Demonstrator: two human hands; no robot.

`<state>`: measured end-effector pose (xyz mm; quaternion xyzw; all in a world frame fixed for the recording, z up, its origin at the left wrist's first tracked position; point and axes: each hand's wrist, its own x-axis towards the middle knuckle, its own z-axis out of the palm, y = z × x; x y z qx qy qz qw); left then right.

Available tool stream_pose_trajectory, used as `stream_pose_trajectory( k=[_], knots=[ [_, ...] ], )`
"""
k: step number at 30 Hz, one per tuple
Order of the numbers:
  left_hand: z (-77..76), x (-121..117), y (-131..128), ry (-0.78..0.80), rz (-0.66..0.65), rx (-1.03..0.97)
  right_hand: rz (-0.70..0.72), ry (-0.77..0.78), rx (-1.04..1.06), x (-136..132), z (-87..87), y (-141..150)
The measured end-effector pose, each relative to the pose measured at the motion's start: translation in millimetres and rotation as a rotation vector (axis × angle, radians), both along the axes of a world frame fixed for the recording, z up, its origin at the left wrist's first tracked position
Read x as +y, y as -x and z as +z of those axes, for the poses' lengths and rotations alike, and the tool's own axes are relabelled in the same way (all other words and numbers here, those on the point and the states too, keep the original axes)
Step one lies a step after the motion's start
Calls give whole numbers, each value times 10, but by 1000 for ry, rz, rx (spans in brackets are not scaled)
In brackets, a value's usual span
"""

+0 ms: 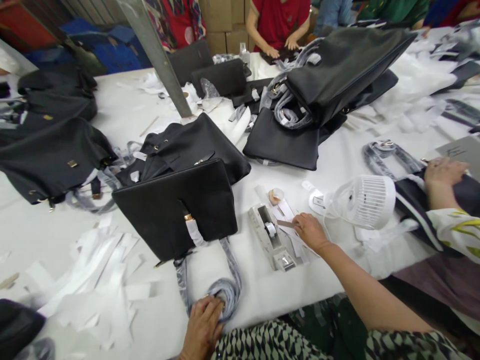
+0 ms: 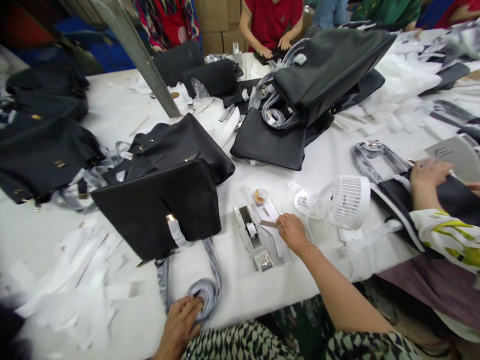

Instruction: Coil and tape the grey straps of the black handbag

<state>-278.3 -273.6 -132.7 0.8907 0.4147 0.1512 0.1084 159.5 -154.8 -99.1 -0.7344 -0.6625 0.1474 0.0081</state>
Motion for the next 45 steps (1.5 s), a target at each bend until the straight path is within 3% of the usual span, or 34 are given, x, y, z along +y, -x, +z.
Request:
stream_pose_trajectory(
  k=[4,9,11,13,15,19,21,24,27,30,36,45],
  knots=[
    [-16,-23,-15,2,-11,-28,-26,-179,124,-104,183,43],
    [2,-34,-2,89,-7,33,-4,-516,299,-517,742,554],
    [84,-9,-5,193,-23,64,-27,-510,395,-702,932,880],
    [174,48,6,304,-57,36,-119,-391,531,-895,995,1209],
    [244,127,43,385,-62,-55,-201,-174,677,-1105,895,1510],
    [307,252,148,466,-26,-268,-216,264,821,-1523,379,1979],
    [312,275,186,482,-32,-330,-222,361,788,-1655,134,2144],
    [287,280,214,482,-66,-353,-213,349,753,-1680,-74,2335],
    [243,277,219,465,-78,-354,-236,268,988,-1571,-141,2495],
    [216,272,226,436,-98,-362,-347,235,1217,-1494,-180,2620],
    [196,225,237,442,-55,-324,-595,350,1203,-1540,-235,2681],
    [126,196,220,418,-68,-302,-622,337,1202,-1471,-245,2865]
  ],
)
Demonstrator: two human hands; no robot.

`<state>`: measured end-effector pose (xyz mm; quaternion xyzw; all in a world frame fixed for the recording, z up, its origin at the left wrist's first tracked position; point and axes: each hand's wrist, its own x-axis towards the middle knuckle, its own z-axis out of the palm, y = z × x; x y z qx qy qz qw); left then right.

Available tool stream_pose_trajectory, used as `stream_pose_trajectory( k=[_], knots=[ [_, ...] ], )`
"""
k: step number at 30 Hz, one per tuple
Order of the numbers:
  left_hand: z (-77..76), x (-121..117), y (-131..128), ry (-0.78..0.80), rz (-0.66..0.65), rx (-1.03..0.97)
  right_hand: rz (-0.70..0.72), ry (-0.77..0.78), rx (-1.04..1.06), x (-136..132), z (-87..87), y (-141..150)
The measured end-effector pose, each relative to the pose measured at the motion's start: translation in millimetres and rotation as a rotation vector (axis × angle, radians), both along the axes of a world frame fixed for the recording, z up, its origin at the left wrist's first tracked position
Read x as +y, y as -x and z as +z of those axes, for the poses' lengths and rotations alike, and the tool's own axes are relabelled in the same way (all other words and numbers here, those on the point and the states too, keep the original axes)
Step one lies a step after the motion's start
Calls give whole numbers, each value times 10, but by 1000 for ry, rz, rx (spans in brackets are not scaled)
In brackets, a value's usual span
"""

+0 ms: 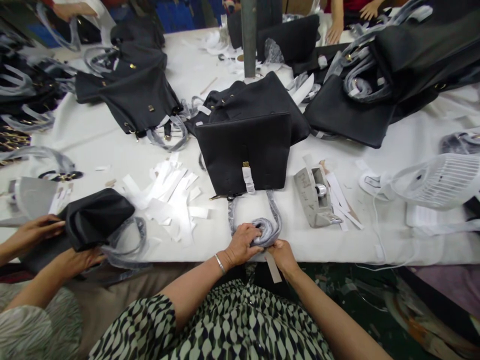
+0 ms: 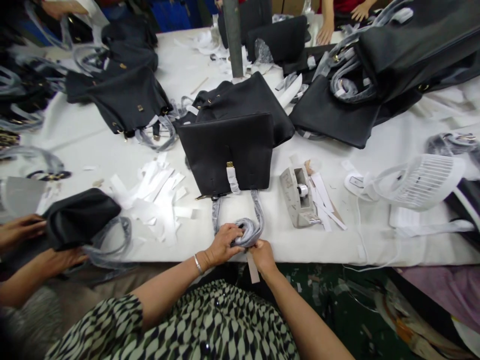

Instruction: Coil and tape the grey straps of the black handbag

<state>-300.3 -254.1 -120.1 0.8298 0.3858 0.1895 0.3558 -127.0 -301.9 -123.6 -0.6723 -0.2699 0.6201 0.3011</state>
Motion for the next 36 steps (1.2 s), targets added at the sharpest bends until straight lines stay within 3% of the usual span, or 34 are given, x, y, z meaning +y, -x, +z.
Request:
stream_pose_trajectory(
  k=[6,10,14,19,21,23,26,29,31,36],
  knots=[
    [3,11,22,-26,3,-44,-29,53,-56,60,150,34],
    [22,-12,12,-43,-9,-3,-7,42,-89,129,160,-13],
    [29,-42,-4,-56,-19,61,83,63,-83,193,162,-2],
    [16,-87,-39,-72,-32,123,279,130,61,151,315,-117],
    [8,-114,-61,-104,-49,157,420,151,-90,70,384,-280],
    [-7,-146,-83,-135,-59,193,563,97,-395,-16,441,-469],
    [-42,-183,-104,-166,-39,211,648,-170,-774,-58,496,-637],
    [-82,-196,-108,-197,-24,194,689,-455,-835,53,504,-537],
    [-104,-194,-108,-209,-9,186,774,-552,-835,170,490,-366],
    [-149,-202,-116,-207,73,122,1014,-460,-986,393,473,-33]
  ],
)
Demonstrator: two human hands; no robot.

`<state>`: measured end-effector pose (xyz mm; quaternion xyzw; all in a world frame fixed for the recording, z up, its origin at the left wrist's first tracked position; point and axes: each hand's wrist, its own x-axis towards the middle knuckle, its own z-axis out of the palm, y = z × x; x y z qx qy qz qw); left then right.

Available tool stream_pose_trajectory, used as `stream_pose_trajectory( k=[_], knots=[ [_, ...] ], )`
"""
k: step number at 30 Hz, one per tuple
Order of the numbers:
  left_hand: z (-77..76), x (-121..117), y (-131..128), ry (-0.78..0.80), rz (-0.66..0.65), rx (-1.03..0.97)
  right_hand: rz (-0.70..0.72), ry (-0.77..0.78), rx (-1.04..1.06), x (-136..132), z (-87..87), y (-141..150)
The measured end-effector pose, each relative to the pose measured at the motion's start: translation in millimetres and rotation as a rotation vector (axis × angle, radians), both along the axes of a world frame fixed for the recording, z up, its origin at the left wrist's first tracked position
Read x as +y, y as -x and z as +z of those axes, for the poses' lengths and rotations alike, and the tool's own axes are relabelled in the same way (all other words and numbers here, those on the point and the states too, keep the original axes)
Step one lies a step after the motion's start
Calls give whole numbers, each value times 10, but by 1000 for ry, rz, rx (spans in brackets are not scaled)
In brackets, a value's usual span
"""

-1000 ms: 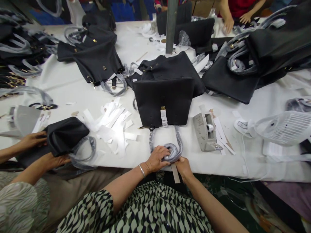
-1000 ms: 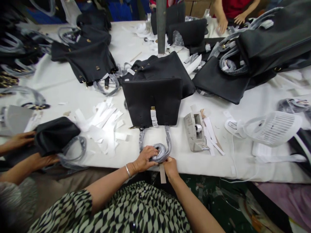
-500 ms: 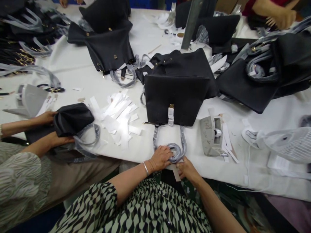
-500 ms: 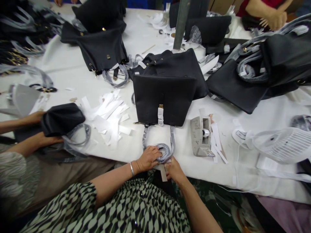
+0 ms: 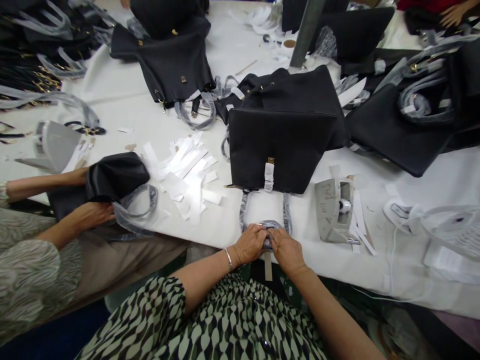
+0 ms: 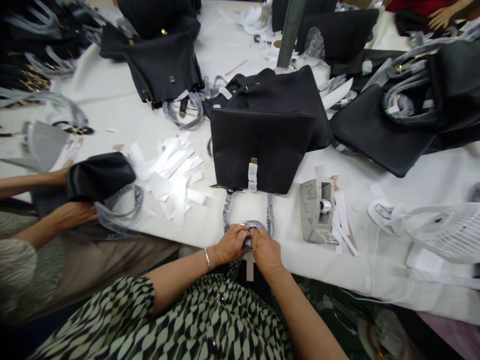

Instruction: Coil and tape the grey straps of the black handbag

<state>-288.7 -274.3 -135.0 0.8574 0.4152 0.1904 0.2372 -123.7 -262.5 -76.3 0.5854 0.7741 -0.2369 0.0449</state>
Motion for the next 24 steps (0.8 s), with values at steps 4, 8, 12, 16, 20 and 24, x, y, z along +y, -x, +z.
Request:
stream_pose_trajectory(
  k=[4,8,12,16,20,24],
  knots=[
    [-45,-24,-5,6,34,-74,66,52,-58,79,-27,-9],
    [-61,-30,-5,-23,61,-132,60,10,119,84,-154,-101],
    [-54,-25,-1,-29,56,-122,-85,-69,353,33,-296,-132],
    [-42,-20,0,-24,51,-110,-184,-167,525,-36,-353,-110],
    [3,3,1,21,37,-80,-284,-231,610,-73,-364,-89],
    [48,43,11,73,37,-83,-350,-197,650,-37,-317,-55]
  ],
)
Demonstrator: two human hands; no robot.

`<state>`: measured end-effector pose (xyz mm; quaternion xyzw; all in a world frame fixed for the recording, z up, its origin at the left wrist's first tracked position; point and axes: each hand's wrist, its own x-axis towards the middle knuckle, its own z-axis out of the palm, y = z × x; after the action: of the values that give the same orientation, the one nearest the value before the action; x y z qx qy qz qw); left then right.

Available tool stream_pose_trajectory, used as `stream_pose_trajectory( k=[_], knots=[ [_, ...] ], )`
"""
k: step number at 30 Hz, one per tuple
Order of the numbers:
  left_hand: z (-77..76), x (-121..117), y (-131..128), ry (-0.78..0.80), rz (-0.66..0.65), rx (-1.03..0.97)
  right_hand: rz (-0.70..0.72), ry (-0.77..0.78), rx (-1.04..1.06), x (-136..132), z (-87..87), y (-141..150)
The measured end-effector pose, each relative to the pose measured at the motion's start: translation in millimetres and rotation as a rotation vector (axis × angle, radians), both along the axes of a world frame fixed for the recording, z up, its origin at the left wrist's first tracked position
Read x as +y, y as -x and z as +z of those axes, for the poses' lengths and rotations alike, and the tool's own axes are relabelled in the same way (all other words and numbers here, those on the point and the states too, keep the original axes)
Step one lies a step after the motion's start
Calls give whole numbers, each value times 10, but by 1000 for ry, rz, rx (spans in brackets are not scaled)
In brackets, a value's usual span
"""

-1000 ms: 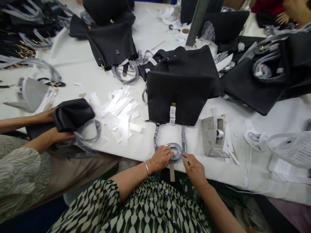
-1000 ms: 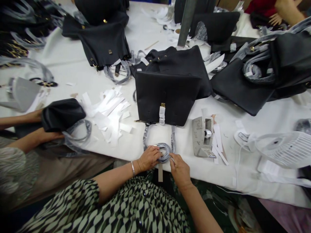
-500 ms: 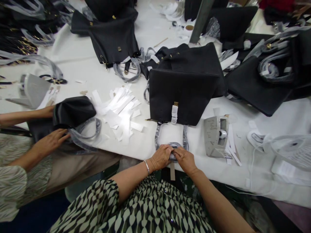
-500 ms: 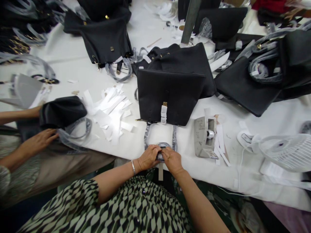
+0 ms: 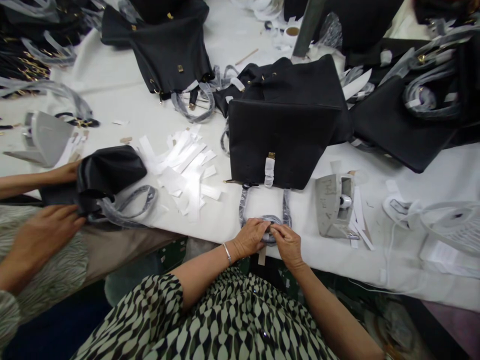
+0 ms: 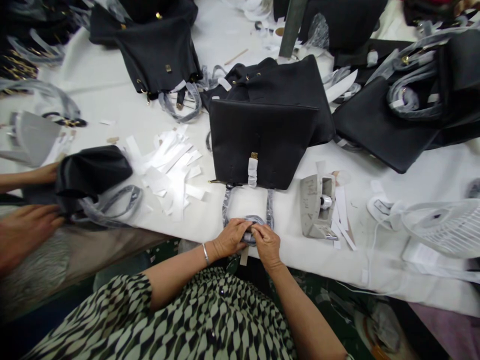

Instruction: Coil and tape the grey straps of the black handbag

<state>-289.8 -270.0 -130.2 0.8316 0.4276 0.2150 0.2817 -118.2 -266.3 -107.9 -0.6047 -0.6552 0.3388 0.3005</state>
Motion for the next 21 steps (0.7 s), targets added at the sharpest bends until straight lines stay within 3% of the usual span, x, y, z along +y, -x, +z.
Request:
stream_pose_trajectory(
  k=[4,7,12,14,17,21],
  knots=[
    [21,29,4,57,-1,-3,-106,111,64,-74,121,-8],
    [23,38,-7,92,1,-1,-204,266,86,-346,191,-74],
    [-6,47,-19,94,-35,33,-208,966,179,-850,143,-68],
    [-22,50,-15,90,-43,31,-271,1135,319,-919,70,24],
    [-32,54,-9,97,-47,38,-420,1127,534,-925,-57,194],
    [-10,59,-9,114,-43,57,-547,1039,654,-944,-117,299]
  ],
)
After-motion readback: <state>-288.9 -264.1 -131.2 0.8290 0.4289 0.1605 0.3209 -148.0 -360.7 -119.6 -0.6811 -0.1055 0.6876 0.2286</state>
